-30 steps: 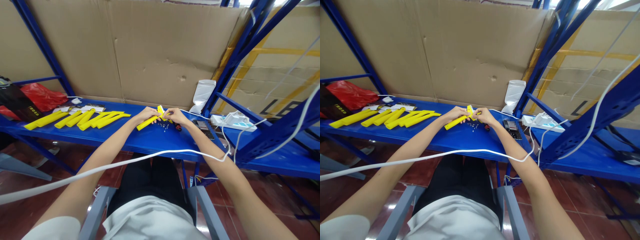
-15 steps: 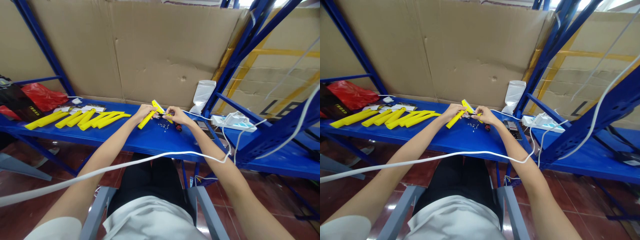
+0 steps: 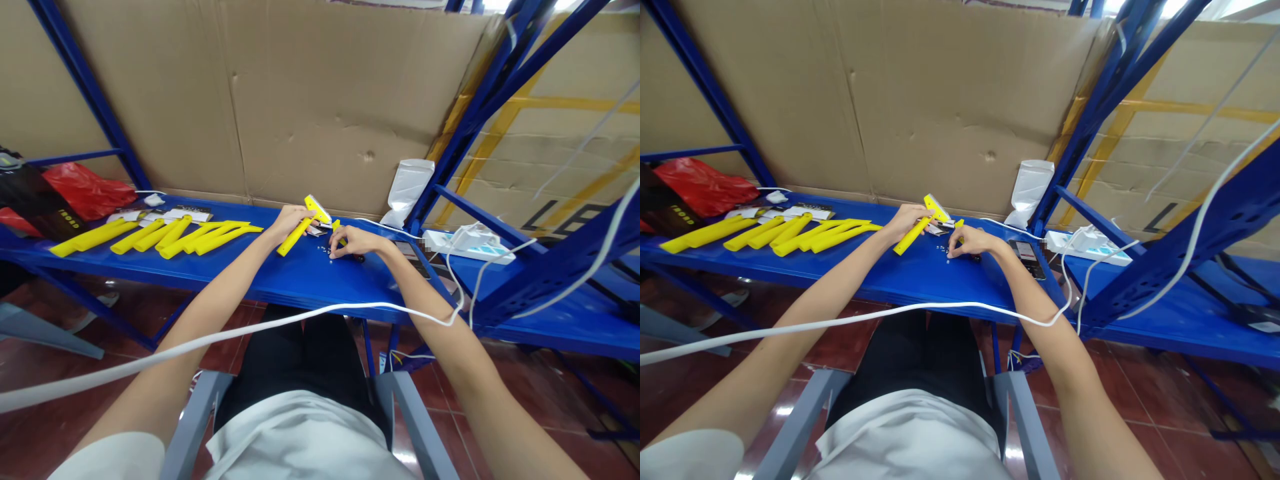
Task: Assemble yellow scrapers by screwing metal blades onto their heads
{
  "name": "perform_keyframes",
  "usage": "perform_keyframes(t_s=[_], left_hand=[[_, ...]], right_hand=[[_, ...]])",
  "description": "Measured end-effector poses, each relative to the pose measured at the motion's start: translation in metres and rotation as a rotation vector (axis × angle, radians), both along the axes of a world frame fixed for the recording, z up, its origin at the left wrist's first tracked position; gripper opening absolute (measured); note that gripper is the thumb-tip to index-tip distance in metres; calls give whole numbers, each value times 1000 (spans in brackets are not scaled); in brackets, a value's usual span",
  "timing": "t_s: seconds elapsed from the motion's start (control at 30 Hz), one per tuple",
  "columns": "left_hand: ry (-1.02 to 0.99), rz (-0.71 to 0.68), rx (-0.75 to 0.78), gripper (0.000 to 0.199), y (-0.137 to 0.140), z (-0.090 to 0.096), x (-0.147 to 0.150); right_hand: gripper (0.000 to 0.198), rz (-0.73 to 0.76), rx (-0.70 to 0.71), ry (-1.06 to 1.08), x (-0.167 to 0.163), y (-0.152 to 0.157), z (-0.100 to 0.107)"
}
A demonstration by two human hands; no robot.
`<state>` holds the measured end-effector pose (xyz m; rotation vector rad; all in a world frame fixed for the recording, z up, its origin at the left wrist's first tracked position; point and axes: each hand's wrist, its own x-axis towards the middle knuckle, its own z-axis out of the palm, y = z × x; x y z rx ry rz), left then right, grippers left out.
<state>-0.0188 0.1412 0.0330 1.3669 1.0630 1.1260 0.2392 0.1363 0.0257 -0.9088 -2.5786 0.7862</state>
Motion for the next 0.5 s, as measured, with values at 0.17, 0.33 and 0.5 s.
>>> perform_keyframes(t_s=[0.17, 0.33, 0.5], left_hand=[[25, -16, -12, 15, 1, -1, 0], [73, -85, -43, 18, 1, -4, -2], [124, -169, -108, 24, 0, -5, 0]], right_hand=[[20, -30, 23, 53, 2, -1, 3], [19, -207, 159, 282, 6, 7, 2], [25, -330, 167, 416, 4, 15, -4]])
